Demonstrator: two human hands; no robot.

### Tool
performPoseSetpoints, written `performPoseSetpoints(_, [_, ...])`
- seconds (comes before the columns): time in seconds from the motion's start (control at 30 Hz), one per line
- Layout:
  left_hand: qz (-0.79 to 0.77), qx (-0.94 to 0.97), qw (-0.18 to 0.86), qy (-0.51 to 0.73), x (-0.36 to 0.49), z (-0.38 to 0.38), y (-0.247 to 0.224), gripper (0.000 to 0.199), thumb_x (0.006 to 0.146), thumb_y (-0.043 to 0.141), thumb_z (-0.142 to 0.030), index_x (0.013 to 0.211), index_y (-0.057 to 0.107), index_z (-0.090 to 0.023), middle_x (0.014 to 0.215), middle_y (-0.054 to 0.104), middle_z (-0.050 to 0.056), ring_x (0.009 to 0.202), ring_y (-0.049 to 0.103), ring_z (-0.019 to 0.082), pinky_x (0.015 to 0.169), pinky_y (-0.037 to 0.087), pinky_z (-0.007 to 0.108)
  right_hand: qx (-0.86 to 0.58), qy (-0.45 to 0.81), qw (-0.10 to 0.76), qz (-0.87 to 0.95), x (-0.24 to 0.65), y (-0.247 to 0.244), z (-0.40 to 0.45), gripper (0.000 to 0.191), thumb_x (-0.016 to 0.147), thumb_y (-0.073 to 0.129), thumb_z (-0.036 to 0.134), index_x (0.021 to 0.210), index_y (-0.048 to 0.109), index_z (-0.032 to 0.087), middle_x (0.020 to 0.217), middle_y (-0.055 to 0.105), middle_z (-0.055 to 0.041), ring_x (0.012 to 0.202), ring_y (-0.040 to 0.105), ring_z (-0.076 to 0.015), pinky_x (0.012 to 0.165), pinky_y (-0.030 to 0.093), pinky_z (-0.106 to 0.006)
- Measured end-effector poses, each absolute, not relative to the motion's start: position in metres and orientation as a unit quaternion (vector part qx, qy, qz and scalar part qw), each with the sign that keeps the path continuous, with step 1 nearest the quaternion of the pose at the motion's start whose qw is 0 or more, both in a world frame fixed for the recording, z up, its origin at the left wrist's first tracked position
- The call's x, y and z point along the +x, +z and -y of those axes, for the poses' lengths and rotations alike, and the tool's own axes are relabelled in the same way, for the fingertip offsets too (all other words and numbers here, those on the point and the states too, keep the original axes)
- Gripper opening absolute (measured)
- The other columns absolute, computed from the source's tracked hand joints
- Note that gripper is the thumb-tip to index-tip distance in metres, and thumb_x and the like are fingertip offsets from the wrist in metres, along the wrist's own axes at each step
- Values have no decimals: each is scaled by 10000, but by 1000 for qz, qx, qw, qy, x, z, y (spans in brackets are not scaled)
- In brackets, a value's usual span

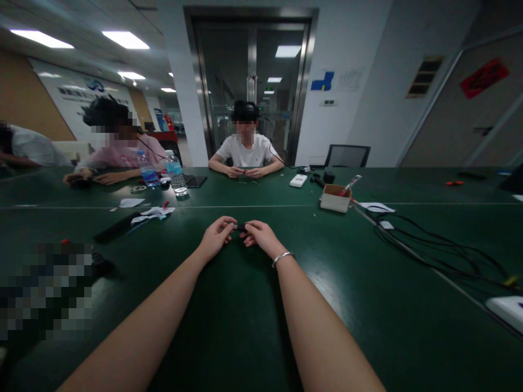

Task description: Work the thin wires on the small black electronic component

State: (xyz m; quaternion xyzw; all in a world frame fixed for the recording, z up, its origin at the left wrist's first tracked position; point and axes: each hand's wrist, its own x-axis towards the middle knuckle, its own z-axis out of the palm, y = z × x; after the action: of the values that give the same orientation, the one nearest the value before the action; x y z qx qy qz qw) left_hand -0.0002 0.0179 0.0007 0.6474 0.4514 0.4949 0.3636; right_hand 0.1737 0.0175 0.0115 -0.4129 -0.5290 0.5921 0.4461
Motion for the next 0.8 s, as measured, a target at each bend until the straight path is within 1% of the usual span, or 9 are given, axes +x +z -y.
performPoseSetpoints(0.1, [-453,647,371,488,0,-17,2,270,810,525,-402,959,625,-200,760,568,1,559,533,84,469,402,182,-407,594,448,531,174,11,-18,123,889,519,179,991,563,128,711,693,-62,507,618,-93,478,529,-178])
performPoseSetpoints(0.3, [-452,653,365,485,0,-15,3,245,755,584,-310,958,643,-186,726,570,-2,596,543,98,521,425,199,-405,594,450,530,175,10,-18,120,882,534,191,980,572,134,715,695,-63,513,621,-94,485,531,-178])
performPoseSetpoints(0.47, [-457,646,375,483,0,-14,5,285,765,583,-374,950,661,-171,697,597,12,599,550,114,518,425,211,-405,593,453,529,175,10,-18,118,889,521,188,979,573,133,713,693,-64,511,619,-94,482,531,-179])
performPoseSetpoints(0.6, [-463,643,375,482,0,-15,4,319,763,593,-408,952,673,-164,773,644,48,685,584,145,519,440,216,-408,593,449,528,175,11,-18,116,885,527,179,981,567,128,710,690,-66,509,615,-92,481,527,-176])
performPoseSetpoints(0.67, [-460,642,376,485,0,-16,2,339,756,603,-410,987,667,-170,825,658,59,721,594,153,527,450,217,-411,593,447,529,176,11,-17,115,887,519,171,984,563,127,709,689,-65,505,611,-89,478,524,-175])
performPoseSetpoints(0.73, [-448,641,378,495,0,-17,2,354,745,620,-403,1022,647,-185,834,653,48,712,593,144,528,453,214,-409,593,446,531,176,12,-17,119,889,513,168,991,560,129,718,690,-64,511,613,-90,484,525,-177])
performPoseSetpoints(0.8, [-439,639,382,504,-1,-18,1,345,739,626,-407,1005,635,-188,787,634,27,668,581,128,519,446,207,-404,594,446,534,177,12,-17,125,888,512,164,998,560,129,732,692,-65,523,617,-91,495,528,-180])
